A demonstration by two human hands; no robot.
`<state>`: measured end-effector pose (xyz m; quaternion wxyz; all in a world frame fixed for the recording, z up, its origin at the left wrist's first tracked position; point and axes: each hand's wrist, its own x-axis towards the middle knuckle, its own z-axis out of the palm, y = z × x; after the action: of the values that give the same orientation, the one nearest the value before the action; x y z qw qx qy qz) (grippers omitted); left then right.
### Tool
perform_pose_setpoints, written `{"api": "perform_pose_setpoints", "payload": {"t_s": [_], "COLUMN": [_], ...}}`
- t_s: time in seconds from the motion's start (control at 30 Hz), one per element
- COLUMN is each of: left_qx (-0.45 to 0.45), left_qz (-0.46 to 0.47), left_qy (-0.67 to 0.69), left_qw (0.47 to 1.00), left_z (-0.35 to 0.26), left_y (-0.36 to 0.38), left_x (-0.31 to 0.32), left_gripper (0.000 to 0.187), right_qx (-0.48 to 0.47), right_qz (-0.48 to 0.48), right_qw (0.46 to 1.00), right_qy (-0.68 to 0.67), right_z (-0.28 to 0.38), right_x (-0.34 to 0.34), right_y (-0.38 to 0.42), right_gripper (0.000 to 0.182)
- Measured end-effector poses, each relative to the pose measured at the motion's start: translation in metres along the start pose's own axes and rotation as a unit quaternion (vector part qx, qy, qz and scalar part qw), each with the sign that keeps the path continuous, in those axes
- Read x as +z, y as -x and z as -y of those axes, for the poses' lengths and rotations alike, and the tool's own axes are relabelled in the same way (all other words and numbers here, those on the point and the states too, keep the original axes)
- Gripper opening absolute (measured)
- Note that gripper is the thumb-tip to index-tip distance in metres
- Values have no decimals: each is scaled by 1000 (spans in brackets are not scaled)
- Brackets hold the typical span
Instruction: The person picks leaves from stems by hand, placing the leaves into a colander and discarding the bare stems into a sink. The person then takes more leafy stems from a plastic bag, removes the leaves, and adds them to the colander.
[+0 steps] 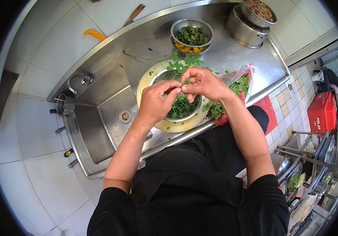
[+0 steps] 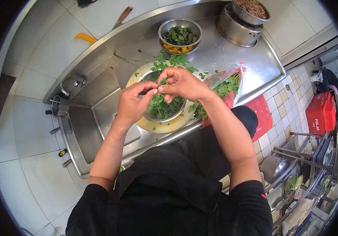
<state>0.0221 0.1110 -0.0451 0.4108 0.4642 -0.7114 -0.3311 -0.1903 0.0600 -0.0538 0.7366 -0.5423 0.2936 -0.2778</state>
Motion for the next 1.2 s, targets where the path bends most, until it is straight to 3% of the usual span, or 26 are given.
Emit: {"api": "perform_pose_setpoints", "payload": {"t_s": [0.23, 0.37, 0.43, 0.6, 0.7, 0.8, 0.87, 1.0, 1.1, 1.17, 1.2], "left_qx": [2, -7, -14, -81, -149, -238, -338, -438, -440, -514, -513], "left_qz": [25, 21, -46, -63, 66, 221, 312, 462, 487, 505, 504], "left_qy": [-71, -100, -115, -76, -114, -205, -193, -370, -313, -335, -334], "left_qw": [997, 995, 992, 992, 980, 923, 867, 677, 687, 607, 610], "left_z": [0, 9, 20, 31, 10, -1, 23, 113, 111, 136, 121], "left_y": [1, 1, 0, 16, 49, 106, 164, 330, 386, 421, 401], "left_x": [2, 3, 0, -31, -70, -110, -134, -179, -205, -212, -206], "left_gripper": [7, 10, 8, 11, 12, 15, 18, 26, 42, 48, 48], "right_qx": [10, 16, 5, 23, 55, 90, 106, 155, 166, 173, 169], "right_qz": [-1, -21, -29, -50, -67, -75, -77, -71, -73, -65, -64], "right_qw": [1000, 1000, 999, 998, 996, 993, 991, 985, 982, 980, 977], "right_qy": [20, 16, 17, 19, 18, -1, -15, -9, -47, -75, -110], "right_z": [-5, -5, -10, -11, -17, -26, -34, -50, -59, -63, -63], "right_x": [-1, 0, -7, -9, -11, -9, -7, 1, 0, -3, -4], "right_y": [-2, -2, -3, -3, -4, -8, -11, -16, -19, -18, -18], "right_gripper": [16, 15, 15, 17, 19, 18, 16, 27, 34, 38, 39]}}
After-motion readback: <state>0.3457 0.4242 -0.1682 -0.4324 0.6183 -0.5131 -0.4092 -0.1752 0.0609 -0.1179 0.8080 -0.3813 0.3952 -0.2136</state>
